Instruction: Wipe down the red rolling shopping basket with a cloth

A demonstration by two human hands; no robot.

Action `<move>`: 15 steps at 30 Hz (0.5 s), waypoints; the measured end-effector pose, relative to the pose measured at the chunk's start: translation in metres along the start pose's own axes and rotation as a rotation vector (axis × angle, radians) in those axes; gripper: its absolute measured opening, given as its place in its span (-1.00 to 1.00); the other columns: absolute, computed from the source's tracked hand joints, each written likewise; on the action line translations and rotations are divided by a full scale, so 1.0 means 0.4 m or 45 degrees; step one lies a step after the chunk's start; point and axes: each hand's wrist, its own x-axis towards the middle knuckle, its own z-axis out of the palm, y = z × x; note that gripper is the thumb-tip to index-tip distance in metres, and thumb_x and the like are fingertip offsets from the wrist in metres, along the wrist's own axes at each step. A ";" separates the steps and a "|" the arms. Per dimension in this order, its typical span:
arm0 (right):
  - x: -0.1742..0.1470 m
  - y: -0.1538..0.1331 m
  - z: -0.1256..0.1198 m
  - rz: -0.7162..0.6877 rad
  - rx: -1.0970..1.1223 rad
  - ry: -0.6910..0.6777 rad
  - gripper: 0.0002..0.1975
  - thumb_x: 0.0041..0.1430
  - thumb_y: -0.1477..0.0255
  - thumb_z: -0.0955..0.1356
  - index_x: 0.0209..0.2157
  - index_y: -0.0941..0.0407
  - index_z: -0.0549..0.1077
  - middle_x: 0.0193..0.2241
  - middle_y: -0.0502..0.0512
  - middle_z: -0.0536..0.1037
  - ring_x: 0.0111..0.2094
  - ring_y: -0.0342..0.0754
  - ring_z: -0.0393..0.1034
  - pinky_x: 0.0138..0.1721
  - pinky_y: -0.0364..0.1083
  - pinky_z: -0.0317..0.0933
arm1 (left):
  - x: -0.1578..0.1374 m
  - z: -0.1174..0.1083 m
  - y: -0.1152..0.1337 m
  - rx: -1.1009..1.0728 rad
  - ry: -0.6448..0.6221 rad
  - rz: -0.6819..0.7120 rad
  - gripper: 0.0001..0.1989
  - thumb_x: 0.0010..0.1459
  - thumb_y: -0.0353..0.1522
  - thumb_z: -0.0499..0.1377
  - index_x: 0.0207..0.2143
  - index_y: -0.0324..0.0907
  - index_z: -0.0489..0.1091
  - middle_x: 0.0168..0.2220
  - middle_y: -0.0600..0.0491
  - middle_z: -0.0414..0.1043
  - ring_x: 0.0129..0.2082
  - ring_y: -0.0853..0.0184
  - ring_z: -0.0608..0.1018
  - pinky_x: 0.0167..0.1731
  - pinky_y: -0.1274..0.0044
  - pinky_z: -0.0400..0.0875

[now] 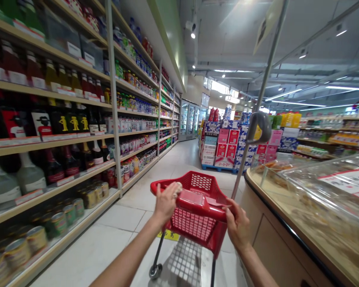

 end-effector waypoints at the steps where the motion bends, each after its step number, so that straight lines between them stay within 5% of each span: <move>1: 0.000 -0.001 0.001 -0.007 -0.003 0.001 -0.65 0.07 0.24 0.19 -0.17 0.11 0.36 -0.45 0.05 0.50 -0.32 0.00 0.32 -0.26 -0.03 0.18 | -0.007 0.015 0.040 -0.029 -0.037 0.073 -0.62 0.07 -0.50 -0.10 -0.09 -0.08 0.30 -0.08 0.05 0.40 -0.05 0.30 0.40 0.12 0.14 -0.07; 5: 0.000 0.004 -0.004 -0.042 -0.009 -0.025 -0.66 0.09 0.27 0.18 -0.14 0.11 0.34 -0.42 0.05 0.51 -0.30 0.00 0.32 -0.25 -0.01 0.18 | -0.014 0.040 0.125 -0.110 -0.133 0.367 -0.63 0.07 -0.45 -0.06 -0.07 -0.02 0.28 -0.04 0.11 0.36 -0.02 0.37 0.37 0.18 0.26 -0.22; 11: -0.012 0.005 0.001 -0.105 0.005 -0.014 -0.67 0.12 0.31 0.15 -0.10 0.10 0.30 -0.40 0.03 0.51 -0.24 0.01 0.28 -0.16 0.05 0.14 | 0.020 0.004 0.019 0.034 0.025 -0.038 -0.63 0.08 -0.52 -0.15 -0.12 -0.24 0.32 -0.11 -0.13 0.41 -0.07 0.20 0.42 0.10 0.04 -0.22; 15: -0.016 0.004 0.009 -0.101 0.001 0.001 -0.66 0.13 0.32 0.14 -0.07 0.09 0.29 -0.37 0.04 0.51 -0.22 0.01 0.28 -0.14 0.07 0.13 | -0.014 0.061 0.150 -0.082 -0.103 0.332 -0.66 0.11 -0.44 -0.08 -0.07 -0.04 0.27 -0.05 0.12 0.38 -0.01 0.39 0.36 0.18 0.26 -0.26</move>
